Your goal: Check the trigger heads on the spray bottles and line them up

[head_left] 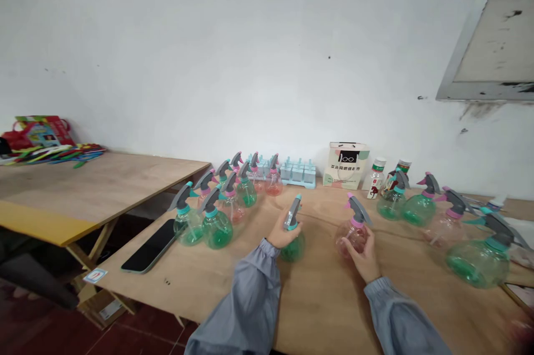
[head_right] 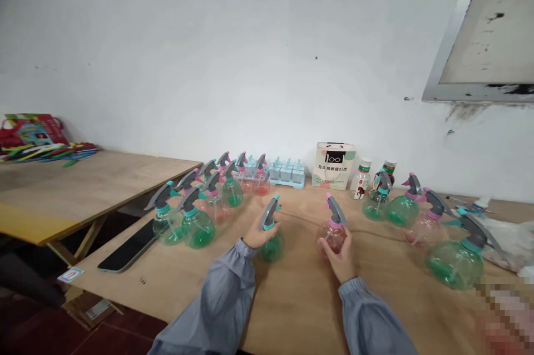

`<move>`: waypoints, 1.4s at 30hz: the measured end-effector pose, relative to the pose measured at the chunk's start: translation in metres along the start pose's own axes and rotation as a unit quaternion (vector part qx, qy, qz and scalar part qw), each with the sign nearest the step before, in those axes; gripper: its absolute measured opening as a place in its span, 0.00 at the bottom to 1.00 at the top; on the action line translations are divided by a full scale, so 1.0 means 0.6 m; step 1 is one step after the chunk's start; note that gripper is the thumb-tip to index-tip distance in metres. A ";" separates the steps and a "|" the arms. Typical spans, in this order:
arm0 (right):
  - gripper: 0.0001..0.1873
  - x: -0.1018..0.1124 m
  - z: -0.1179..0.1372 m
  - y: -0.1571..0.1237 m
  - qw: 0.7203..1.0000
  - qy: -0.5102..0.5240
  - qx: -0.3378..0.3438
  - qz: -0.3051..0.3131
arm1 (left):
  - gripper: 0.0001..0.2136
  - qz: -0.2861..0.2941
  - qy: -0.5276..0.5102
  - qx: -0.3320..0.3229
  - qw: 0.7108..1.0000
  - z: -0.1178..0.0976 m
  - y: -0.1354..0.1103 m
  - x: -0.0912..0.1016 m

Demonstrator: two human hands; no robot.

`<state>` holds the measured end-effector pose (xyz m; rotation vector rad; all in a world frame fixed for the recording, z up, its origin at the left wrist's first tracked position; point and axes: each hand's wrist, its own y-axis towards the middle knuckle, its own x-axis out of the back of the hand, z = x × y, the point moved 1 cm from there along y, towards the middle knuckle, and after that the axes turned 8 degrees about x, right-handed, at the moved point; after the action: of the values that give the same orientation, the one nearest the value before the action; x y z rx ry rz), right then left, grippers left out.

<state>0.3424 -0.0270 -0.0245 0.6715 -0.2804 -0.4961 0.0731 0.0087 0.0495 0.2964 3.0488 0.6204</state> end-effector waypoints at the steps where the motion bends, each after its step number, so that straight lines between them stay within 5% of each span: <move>1: 0.47 0.000 0.001 0.000 1.000 -0.004 0.001 0.000 | 0.32 -0.005 -0.001 0.003 1.000 -0.002 0.000 0.002; 11: 0.47 0.002 0.007 0.000 1.000 0.002 -0.006 0.011 | 0.33 0.011 -0.261 0.096 0.961 -0.025 -0.001 0.001; 19: 0.48 0.005 0.000 -0.003 1.000 0.003 -0.013 0.013 | 0.35 0.035 -0.291 0.109 0.950 -0.039 -0.009 -0.011; 25: 0.48 0.005 0.007 -0.003 1.000 -0.003 -0.002 0.010 | 0.26 0.038 -0.286 0.148 0.946 -0.038 -0.006 -0.028; 30: 0.46 0.007 0.012 -0.001 1.000 -0.022 0.015 0.004 | 0.24 -0.025 -0.286 0.200 0.937 -0.038 -0.001 -0.024; 37: 0.46 0.007 0.001 -0.003 1.000 -0.010 0.013 0.017 | 0.21 -0.011 -0.256 0.138 0.957 -0.043 -0.006 -0.032; 42: 0.47 0.007 -0.001 -0.004 1.000 -0.007 0.005 0.021 | 0.21 -0.163 -0.250 0.142 0.944 -0.036 -0.001 -0.029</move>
<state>0.3455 -0.0305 -0.0261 0.6712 -0.3099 -0.4602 0.0889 -0.0032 0.0688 -0.0511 2.5933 0.0638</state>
